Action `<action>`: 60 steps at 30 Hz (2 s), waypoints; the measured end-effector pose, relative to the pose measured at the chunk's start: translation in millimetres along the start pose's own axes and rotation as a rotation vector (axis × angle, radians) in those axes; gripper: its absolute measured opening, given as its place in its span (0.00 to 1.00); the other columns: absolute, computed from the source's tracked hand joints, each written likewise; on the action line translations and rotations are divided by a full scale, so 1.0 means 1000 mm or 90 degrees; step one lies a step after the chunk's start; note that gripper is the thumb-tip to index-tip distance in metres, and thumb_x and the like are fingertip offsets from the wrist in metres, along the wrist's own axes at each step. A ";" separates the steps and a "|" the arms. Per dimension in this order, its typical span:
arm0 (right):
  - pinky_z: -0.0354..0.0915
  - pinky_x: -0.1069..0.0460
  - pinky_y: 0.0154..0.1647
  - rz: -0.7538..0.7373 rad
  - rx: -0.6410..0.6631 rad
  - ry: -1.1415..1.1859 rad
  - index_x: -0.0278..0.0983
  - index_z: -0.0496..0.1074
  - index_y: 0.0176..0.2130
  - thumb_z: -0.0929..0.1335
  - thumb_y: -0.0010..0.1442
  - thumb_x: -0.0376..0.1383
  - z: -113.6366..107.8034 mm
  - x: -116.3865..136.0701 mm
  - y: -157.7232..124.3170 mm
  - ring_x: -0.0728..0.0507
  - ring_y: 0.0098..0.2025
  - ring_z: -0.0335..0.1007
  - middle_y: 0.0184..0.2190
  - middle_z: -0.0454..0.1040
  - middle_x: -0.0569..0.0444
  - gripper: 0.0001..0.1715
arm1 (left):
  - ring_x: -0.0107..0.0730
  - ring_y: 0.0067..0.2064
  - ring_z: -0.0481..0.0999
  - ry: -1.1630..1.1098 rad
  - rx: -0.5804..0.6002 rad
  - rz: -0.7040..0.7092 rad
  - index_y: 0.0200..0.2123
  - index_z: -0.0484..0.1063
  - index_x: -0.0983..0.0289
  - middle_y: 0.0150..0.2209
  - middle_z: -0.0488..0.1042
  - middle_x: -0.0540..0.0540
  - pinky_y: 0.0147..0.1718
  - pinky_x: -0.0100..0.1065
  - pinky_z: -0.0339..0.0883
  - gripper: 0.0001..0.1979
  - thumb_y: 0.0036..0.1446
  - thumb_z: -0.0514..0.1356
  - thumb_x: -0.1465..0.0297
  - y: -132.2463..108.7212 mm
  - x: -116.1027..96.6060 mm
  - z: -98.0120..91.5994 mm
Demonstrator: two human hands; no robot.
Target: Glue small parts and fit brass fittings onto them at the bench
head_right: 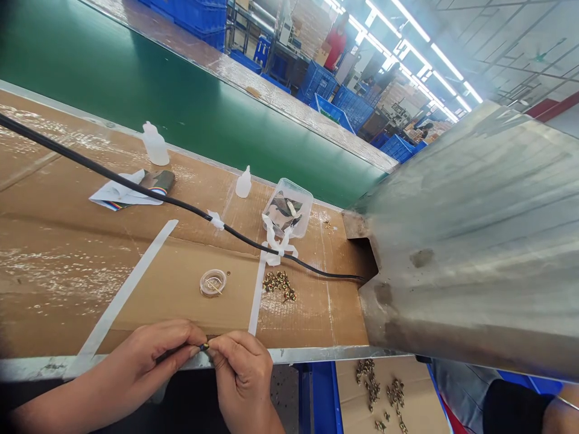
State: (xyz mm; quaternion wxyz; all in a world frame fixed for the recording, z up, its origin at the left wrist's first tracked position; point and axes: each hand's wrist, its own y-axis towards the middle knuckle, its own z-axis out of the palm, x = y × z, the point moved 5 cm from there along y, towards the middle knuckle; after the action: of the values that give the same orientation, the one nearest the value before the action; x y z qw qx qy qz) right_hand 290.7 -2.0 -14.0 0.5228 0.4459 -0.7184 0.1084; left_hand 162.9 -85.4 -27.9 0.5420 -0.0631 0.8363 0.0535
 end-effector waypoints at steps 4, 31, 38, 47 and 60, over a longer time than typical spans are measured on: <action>0.67 0.56 0.32 -0.006 0.002 -0.001 0.38 0.77 0.38 0.66 0.63 0.27 0.000 0.000 0.000 0.48 0.31 0.72 0.30 0.76 0.53 0.11 | 0.29 0.33 0.74 0.002 0.010 -0.006 0.35 0.72 0.61 0.30 0.74 0.49 0.34 0.27 0.65 0.13 0.66 0.48 0.71 0.000 0.001 0.000; 0.69 0.57 0.32 0.019 -0.002 0.019 0.40 0.79 0.37 0.67 0.63 0.28 -0.001 0.000 0.002 0.48 0.31 0.73 0.29 0.77 0.53 0.10 | 0.30 0.32 0.75 0.019 0.002 -0.003 0.35 0.73 0.62 0.29 0.75 0.50 0.32 0.28 0.66 0.13 0.65 0.49 0.72 0.000 -0.002 -0.002; 0.68 0.57 0.32 0.020 -0.004 0.017 0.40 0.79 0.37 0.67 0.63 0.29 -0.002 0.001 0.003 0.48 0.31 0.73 0.29 0.77 0.53 0.10 | 0.30 0.32 0.75 0.014 0.010 -0.011 0.35 0.72 0.62 0.29 0.74 0.49 0.33 0.28 0.65 0.13 0.65 0.49 0.71 0.000 0.000 0.000; 0.68 0.56 0.32 0.024 -0.005 0.011 0.40 0.79 0.37 0.67 0.63 0.30 -0.002 0.000 0.002 0.47 0.31 0.73 0.29 0.77 0.53 0.10 | 0.30 0.32 0.75 0.026 0.013 0.001 0.35 0.72 0.62 0.29 0.75 0.50 0.33 0.28 0.65 0.13 0.66 0.49 0.71 -0.001 0.001 0.000; 0.68 0.56 0.32 0.026 -0.008 0.006 0.39 0.79 0.37 0.67 0.63 0.29 -0.002 -0.001 0.002 0.48 0.31 0.73 0.29 0.77 0.53 0.09 | 0.29 0.31 0.75 0.027 -0.004 0.007 0.33 0.73 0.62 0.28 0.75 0.49 0.31 0.26 0.65 0.13 0.65 0.49 0.72 0.001 -0.003 -0.002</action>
State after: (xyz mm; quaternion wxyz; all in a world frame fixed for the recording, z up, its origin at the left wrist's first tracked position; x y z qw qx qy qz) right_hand 290.5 1.0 -13.7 0.5268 0.4275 -0.7254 0.1163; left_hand 162.1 -84.8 -24.2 0.5235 -0.0616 0.8478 0.0580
